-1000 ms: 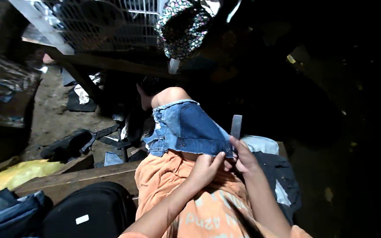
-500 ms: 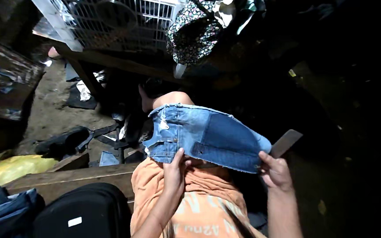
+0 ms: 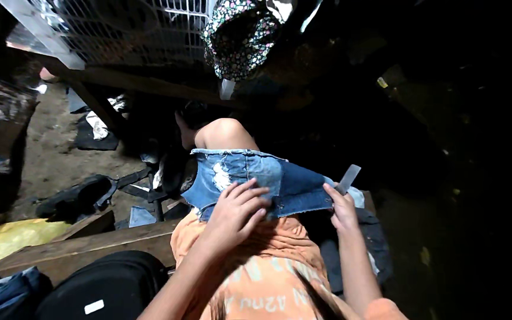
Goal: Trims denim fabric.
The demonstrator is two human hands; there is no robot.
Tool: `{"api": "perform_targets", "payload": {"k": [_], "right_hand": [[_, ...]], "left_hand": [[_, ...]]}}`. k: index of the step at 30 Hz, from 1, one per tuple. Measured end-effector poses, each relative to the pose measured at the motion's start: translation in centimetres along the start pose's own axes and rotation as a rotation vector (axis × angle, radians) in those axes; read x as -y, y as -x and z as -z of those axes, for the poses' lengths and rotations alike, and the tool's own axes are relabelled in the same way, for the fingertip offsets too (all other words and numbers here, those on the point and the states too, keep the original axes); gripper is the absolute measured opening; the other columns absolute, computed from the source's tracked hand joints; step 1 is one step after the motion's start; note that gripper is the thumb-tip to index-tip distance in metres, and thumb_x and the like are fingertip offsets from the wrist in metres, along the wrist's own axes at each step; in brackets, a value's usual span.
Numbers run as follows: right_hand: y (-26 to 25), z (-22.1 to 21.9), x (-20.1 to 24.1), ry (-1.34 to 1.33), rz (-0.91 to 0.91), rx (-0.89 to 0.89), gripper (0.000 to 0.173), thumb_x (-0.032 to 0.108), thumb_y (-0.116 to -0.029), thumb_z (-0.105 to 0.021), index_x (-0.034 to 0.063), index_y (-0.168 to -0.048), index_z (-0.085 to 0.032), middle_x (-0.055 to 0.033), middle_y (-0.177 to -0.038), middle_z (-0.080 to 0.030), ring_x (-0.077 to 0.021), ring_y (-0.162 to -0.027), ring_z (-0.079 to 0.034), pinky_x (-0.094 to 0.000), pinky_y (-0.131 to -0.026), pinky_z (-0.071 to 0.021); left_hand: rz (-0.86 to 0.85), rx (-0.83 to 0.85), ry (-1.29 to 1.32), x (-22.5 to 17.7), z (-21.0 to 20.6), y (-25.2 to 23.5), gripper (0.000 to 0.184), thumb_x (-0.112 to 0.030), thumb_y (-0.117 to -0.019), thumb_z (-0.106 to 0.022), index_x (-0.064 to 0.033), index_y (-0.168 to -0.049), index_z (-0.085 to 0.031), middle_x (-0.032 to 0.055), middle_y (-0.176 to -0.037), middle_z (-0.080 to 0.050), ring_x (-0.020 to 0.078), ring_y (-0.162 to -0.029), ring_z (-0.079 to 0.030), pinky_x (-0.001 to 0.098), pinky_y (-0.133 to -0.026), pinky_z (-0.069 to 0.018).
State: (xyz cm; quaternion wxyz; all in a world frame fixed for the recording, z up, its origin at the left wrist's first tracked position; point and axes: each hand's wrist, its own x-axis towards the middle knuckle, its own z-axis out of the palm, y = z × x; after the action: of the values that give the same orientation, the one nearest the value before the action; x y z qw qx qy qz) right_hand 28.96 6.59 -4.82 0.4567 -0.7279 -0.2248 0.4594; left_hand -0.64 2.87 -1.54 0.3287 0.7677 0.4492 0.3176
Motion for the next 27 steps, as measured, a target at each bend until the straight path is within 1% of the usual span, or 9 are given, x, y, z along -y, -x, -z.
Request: {"api": "perform_targets", "payload": {"k": [2, 4, 13, 18, 20, 22, 24, 26, 27], "right_hand": [[-0.1, -0.3, 0.0, 0.055, 0.025, -0.01, 0.003, 0.004, -0.0982, -0.062, 0.0026, -0.1, -0.06, 0.0012, -0.075, -0.065, -0.0033, -0.063, -0.063, -0.0201, -0.058, -0.0542], [0.0, -0.4, -0.4, 0.122, 0.048, -0.013, 0.007, 0.003, -0.0966, -0.064, 0.0002, -0.102, -0.061, 0.0002, -0.077, -0.064, -0.0027, -0.063, -0.061, -0.0194, -0.058, -0.0518], [0.2, -1.2, -3.8, 0.182, 0.064, 0.015, 0.007, 0.0, -0.0931, -0.067, -0.0029, -0.097, -0.062, -0.0004, -0.078, -0.062, -0.001, -0.068, -0.058, -0.0182, -0.066, -0.0503], [-0.9, -1.2, -3.8, 0.281, 0.045, 0.079, 0.01, 0.003, -0.093, -0.069, -0.0035, -0.098, -0.063, -0.0015, -0.078, -0.059, -0.0029, -0.068, -0.055, -0.0208, -0.065, -0.0476], [-1.7, -0.8, -4.4, 0.479, 0.035, 0.206, 0.019, 0.01, -0.0948, -0.069, -0.0048, -0.106, -0.065, -0.0072, -0.084, -0.062, -0.0095, -0.071, -0.055, -0.0283, -0.067, -0.0473], [-2.8, -0.6, -4.1, 0.739, 0.086, 0.333, 0.029, 0.016, -0.0969, -0.069, -0.0049, -0.117, -0.069, -0.0206, -0.104, -0.069, -0.0285, -0.093, -0.064, -0.047, -0.087, -0.0508], [-3.3, -1.3, -2.9, 0.838, 0.198, 0.324, 0.036, 0.021, -0.0976, -0.068, -0.0041, -0.124, -0.068, -0.0265, -0.113, -0.067, -0.0393, -0.103, -0.064, -0.0567, -0.094, -0.0478], [-3.0, -3.3, -0.5, 0.752, 0.38, 0.255, 0.038, 0.021, -0.0957, -0.069, -0.0053, -0.123, -0.068, -0.0229, -0.107, -0.068, -0.0312, -0.092, -0.064, -0.0491, -0.086, -0.051], [-2.5, -4.8, 0.7, 0.67, 0.481, 0.238, 0.038, 0.02, -0.0932, -0.072, -0.0059, -0.121, -0.068, -0.0179, -0.099, -0.068, -0.0211, -0.082, -0.061, -0.0386, -0.077, -0.0508]], "left_hand": [[-0.081, 0.006, -0.25, 2.2, -1.9, -2.2, 0.042, -0.035, -0.1093, -0.038, -0.0162, -0.136, -0.065, 0.0031, -0.148, -0.058, 0.0295, -0.142, -0.048, 0.0652, -0.114, -0.0297], [-0.118, -0.03, -0.379, 4.3, -2.2, -3.9, 0.047, -0.038, -0.1104, -0.031, -0.0183, -0.14, -0.062, 0.0021, -0.15, -0.056, 0.0263, -0.144, -0.047, 0.0657, -0.115, -0.0266], [0.003, -0.059, -0.367, 8.6, 4.0, -10.0, 0.035, -0.032, -0.1043, -0.048, -0.0221, -0.123, -0.075, 0.0095, -0.145, -0.06, 0.0418, -0.145, -0.04, 0.0752, -0.113, -0.018], [0.156, 0.065, -0.212, 9.5, 6.0, -11.6, 0.035, -0.036, -0.1059, -0.048, -0.0206, -0.124, -0.074, 0.0066, -0.143, -0.061, 0.0373, -0.147, -0.038, 0.0732, -0.115, -0.0166], [0.167, 0.064, -0.126, 9.9, 6.1, -11.5, 0.036, -0.034, -0.1061, -0.048, -0.0175, -0.124, -0.074, 0.0066, -0.142, -0.062, 0.0363, -0.146, -0.04, 0.0711, -0.116, -0.0179], [0.161, 0.023, -0.025, 10.7, 6.0, -11.3, 0.037, -0.032, -0.1057, -0.046, -0.0149, -0.125, -0.073, 0.006, -0.141, -0.062, 0.0347, -0.145, -0.04, 0.0665, -0.117, -0.0217], [0.13, -0.054, 0.056, 11.1, 5.7, -11.0, 0.038, -0.025, -0.106, -0.044, -0.0068, -0.125, -0.071, 0.0106, -0.138, -0.064, 0.0357, -0.143, -0.044, 0.0597, -0.117, -0.0277], [0.11, -0.138, 0.114, 11.6, 5.2, -10.7, 0.041, -0.021, -0.1074, -0.039, -0.0004, -0.122, -0.071, 0.0144, -0.135, -0.065, 0.0349, -0.14, -0.047, 0.0551, -0.118, -0.0296], [0.103, -0.18, 0.141, 11.8, 4.8, -10.6, 0.042, -0.021, -0.1078, -0.038, 0.0015, -0.12, -0.071, 0.0153, -0.133, -0.066, 0.0336, -0.139, -0.049, 0.0531, -0.118, -0.0315]]}}
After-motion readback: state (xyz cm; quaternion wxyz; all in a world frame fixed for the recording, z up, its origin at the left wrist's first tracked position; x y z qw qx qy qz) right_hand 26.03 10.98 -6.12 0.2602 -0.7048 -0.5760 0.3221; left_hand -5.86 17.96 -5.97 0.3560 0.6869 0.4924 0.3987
